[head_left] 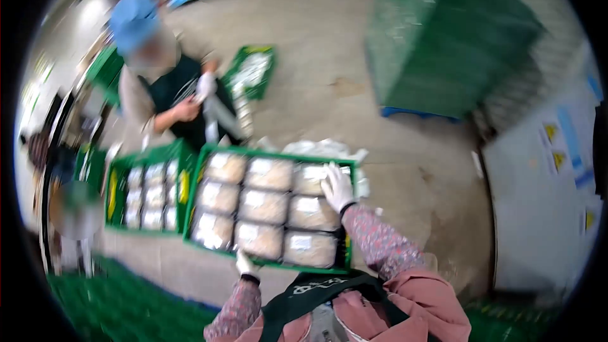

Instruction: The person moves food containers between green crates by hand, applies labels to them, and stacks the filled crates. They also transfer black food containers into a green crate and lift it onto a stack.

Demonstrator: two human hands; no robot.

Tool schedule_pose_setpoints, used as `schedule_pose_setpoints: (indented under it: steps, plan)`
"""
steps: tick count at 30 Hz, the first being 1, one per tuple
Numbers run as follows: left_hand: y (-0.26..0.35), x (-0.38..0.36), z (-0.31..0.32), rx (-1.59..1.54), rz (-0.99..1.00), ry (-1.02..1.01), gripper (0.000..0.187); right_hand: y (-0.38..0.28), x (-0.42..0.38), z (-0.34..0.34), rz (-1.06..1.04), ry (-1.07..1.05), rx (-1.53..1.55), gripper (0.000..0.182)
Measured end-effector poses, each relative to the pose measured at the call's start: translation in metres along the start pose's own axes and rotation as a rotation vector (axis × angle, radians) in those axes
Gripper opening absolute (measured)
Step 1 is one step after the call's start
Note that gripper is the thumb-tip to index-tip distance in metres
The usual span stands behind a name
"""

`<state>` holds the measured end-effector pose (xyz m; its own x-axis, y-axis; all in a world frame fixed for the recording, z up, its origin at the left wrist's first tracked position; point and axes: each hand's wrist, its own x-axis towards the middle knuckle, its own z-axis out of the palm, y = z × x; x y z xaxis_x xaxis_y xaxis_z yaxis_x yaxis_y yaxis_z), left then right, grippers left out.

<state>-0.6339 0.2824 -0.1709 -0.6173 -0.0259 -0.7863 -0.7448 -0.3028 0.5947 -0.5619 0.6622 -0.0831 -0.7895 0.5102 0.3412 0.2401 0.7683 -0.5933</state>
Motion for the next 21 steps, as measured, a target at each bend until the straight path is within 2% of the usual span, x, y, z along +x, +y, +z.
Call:
schedule_pose_setpoints:
  steps: [2,4,5,6,8,11,15,18,21]
  plan:
    - [0.008,0.016,0.005,0.006,-0.086,-0.16,0.047,0.03,-0.053,-0.043,0.11,0.132,-0.163,0.049]
    - [0.013,0.046,-0.011,0.19,-0.103,-0.107,0.06,0.067,-0.124,-0.071,0.38,0.129,-0.199,0.045]
    - [0.02,0.032,-0.001,0.183,-0.138,-0.113,0.07,0.096,-0.169,-0.075,0.453,0.178,-0.159,0.044]
    - [0.026,0.035,0.008,0.191,-0.147,-0.103,0.077,0.096,-0.202,-0.094,0.684,0.115,-0.153,0.048]
    - [0.039,0.042,0.011,0.153,-0.163,-0.16,0.079,0.101,-0.27,-0.099,1.017,0.086,-0.218,0.046]
    - [0.042,0.046,0.045,0.253,-0.163,-0.236,0.079,0.088,-0.338,-0.116,1.269,-0.09,-0.002,0.044]
    - [0.014,0.029,0.112,0.455,-0.215,-0.399,0.079,0.08,-0.417,-0.06,1.277,-0.042,-0.069,0.045]
    - [-0.026,-0.008,0.141,0.616,-0.281,-0.558,0.08,0.042,-0.447,-0.045,1.384,-0.079,0.048,0.043]
    - [-0.073,-0.048,0.155,0.787,-0.356,-0.74,0.08,0.024,-0.505,0.002,1.481,0.057,0.16,0.042]
